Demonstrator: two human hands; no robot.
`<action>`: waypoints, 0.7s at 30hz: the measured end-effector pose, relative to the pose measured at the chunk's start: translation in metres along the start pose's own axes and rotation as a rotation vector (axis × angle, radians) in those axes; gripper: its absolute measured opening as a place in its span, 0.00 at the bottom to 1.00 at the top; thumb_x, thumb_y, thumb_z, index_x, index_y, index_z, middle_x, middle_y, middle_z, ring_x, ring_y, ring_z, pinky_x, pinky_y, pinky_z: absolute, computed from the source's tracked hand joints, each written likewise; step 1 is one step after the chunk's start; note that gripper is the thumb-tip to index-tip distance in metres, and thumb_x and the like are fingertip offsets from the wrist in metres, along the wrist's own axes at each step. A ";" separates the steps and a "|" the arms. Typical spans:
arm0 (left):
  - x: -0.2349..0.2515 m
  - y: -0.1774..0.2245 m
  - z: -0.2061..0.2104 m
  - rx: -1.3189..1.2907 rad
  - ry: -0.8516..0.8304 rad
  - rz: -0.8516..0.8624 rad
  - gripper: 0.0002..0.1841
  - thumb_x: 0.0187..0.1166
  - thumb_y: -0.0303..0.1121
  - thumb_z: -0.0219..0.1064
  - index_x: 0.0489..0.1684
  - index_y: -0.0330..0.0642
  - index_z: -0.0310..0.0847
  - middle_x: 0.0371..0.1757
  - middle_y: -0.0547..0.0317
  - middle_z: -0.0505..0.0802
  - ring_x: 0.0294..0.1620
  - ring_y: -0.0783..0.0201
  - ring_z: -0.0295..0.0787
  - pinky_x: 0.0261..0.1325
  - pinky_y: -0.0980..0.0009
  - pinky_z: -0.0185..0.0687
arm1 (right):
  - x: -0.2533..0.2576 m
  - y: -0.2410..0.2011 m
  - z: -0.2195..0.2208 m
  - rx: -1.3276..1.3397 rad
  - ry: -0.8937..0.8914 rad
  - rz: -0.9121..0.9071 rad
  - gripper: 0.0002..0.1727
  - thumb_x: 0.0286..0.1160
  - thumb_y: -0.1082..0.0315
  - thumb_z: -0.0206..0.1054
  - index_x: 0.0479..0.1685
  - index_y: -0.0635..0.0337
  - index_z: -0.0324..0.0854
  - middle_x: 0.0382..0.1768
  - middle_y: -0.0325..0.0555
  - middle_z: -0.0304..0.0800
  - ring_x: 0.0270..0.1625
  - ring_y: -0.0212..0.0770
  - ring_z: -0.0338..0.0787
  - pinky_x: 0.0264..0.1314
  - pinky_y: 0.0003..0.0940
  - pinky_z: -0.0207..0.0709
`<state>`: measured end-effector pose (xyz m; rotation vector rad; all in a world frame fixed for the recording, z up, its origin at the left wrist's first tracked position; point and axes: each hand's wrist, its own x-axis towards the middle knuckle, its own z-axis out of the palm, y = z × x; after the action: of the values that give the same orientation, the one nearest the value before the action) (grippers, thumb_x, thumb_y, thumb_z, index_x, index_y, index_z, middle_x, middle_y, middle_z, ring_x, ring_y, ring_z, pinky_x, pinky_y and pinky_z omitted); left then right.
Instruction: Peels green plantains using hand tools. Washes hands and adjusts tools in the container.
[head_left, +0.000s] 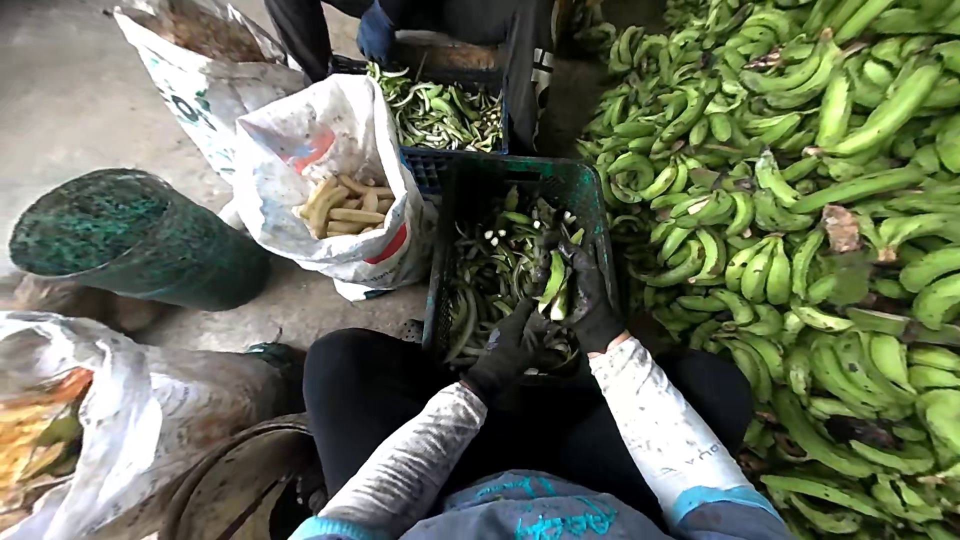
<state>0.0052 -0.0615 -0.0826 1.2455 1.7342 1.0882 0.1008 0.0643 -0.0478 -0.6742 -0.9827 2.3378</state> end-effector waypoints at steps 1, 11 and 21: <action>0.001 -0.004 0.000 0.022 0.009 0.007 0.33 0.90 0.55 0.46 0.75 0.33 0.74 0.55 0.43 0.91 0.58 0.57 0.88 0.67 0.56 0.81 | 0.002 0.004 -0.001 -0.002 0.004 -0.010 0.20 0.90 0.46 0.45 0.57 0.41 0.80 0.31 0.32 0.84 0.27 0.29 0.84 0.29 0.28 0.83; 0.009 -0.002 -0.012 0.336 -0.107 -0.141 0.25 0.91 0.48 0.53 0.78 0.41 0.71 0.66 0.39 0.86 0.65 0.42 0.86 0.67 0.41 0.79 | 0.003 0.026 -0.007 0.095 0.048 -0.082 0.25 0.93 0.50 0.37 0.52 0.49 0.82 0.33 0.38 0.89 0.29 0.31 0.88 0.26 0.28 0.85; 0.004 0.017 -0.010 0.548 -0.161 -0.294 0.24 0.88 0.46 0.57 0.77 0.44 0.73 0.66 0.40 0.85 0.62 0.39 0.87 0.57 0.39 0.81 | 0.001 0.051 -0.038 0.188 0.039 -0.095 0.25 0.92 0.52 0.36 0.53 0.51 0.82 0.42 0.38 0.92 0.43 0.33 0.92 0.44 0.30 0.88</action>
<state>0.0012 -0.0565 -0.0639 1.2907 2.0786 0.3366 0.1104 0.0527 -0.1098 -0.5832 -0.7491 2.2888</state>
